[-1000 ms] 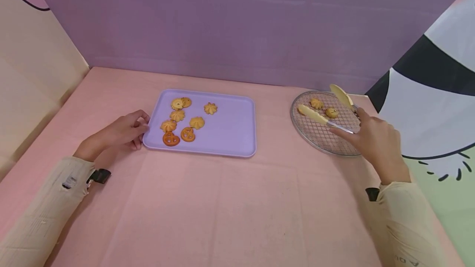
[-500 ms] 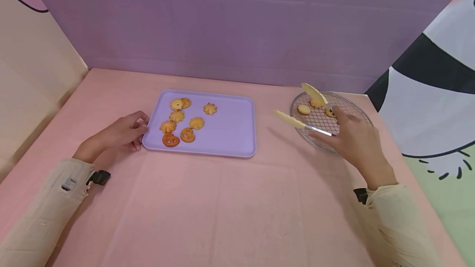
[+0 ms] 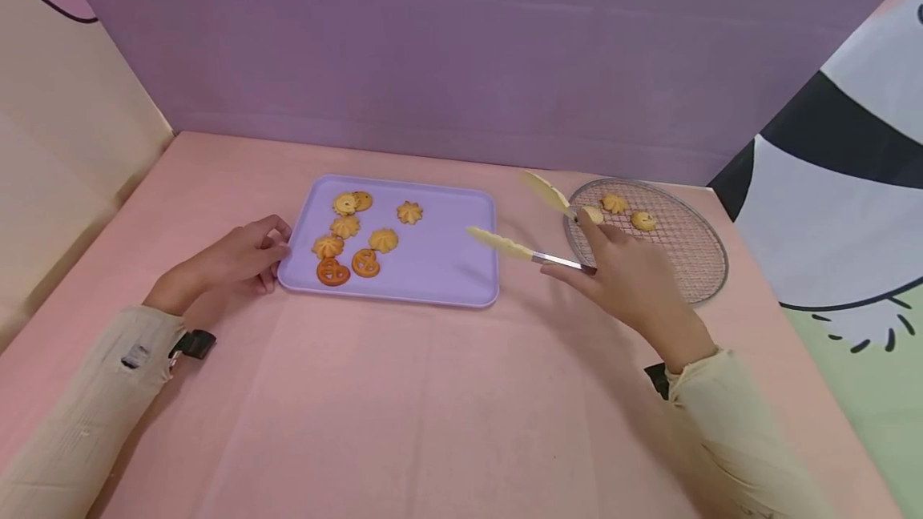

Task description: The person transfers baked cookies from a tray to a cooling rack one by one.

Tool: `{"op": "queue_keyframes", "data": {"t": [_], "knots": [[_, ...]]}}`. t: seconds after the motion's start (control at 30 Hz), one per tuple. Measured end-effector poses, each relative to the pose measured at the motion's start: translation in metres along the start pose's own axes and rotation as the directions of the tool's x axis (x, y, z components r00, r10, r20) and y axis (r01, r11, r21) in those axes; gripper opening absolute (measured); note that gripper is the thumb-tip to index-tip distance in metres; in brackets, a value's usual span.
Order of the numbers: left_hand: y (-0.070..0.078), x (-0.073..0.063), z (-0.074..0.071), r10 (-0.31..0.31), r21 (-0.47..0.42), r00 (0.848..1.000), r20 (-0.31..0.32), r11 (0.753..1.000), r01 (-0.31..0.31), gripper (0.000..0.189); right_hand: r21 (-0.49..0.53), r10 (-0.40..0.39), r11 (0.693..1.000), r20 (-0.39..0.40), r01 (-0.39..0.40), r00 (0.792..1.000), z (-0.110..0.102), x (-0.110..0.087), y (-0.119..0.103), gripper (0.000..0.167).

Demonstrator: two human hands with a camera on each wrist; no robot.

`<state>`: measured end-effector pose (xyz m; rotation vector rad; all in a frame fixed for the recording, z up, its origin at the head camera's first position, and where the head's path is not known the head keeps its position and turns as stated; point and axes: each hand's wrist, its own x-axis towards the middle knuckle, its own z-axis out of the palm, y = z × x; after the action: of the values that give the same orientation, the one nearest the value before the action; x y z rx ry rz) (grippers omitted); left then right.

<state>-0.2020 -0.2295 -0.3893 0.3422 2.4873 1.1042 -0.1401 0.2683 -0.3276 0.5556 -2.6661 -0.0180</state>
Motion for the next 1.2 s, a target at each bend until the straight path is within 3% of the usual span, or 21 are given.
{"op": "queue_keyframes", "data": {"t": [0.2,0.53,0.9,1.2], "knots": [[0.001,0.001,0.0,0.002,0.001,1.0,0.0,1.0,-0.002,0.033,0.058,-0.034,0.998,0.042,0.031,0.999,0.005,0.014,-0.018,0.088],[0.0,0.0,0.0,0.016,-0.001,1.0,-0.011,1.0,-0.016,0.032,0.085,-0.033,0.996,0.213,0.015,0.977,0.024,0.042,-0.04,0.09],[-0.002,0.001,0.0,-0.008,0.01,1.0,-0.002,1.0,0.008,0.031,0.101,-0.123,0.99,0.223,0.103,0.967,0.046,0.068,-0.051,0.073],[0.0,0.001,0.001,0.002,0.029,1.0,-0.017,1.0,-0.002,0.032,0.252,-0.069,0.967,0.41,-0.041,0.909,0.057,0.092,-0.055,0.073]]}}
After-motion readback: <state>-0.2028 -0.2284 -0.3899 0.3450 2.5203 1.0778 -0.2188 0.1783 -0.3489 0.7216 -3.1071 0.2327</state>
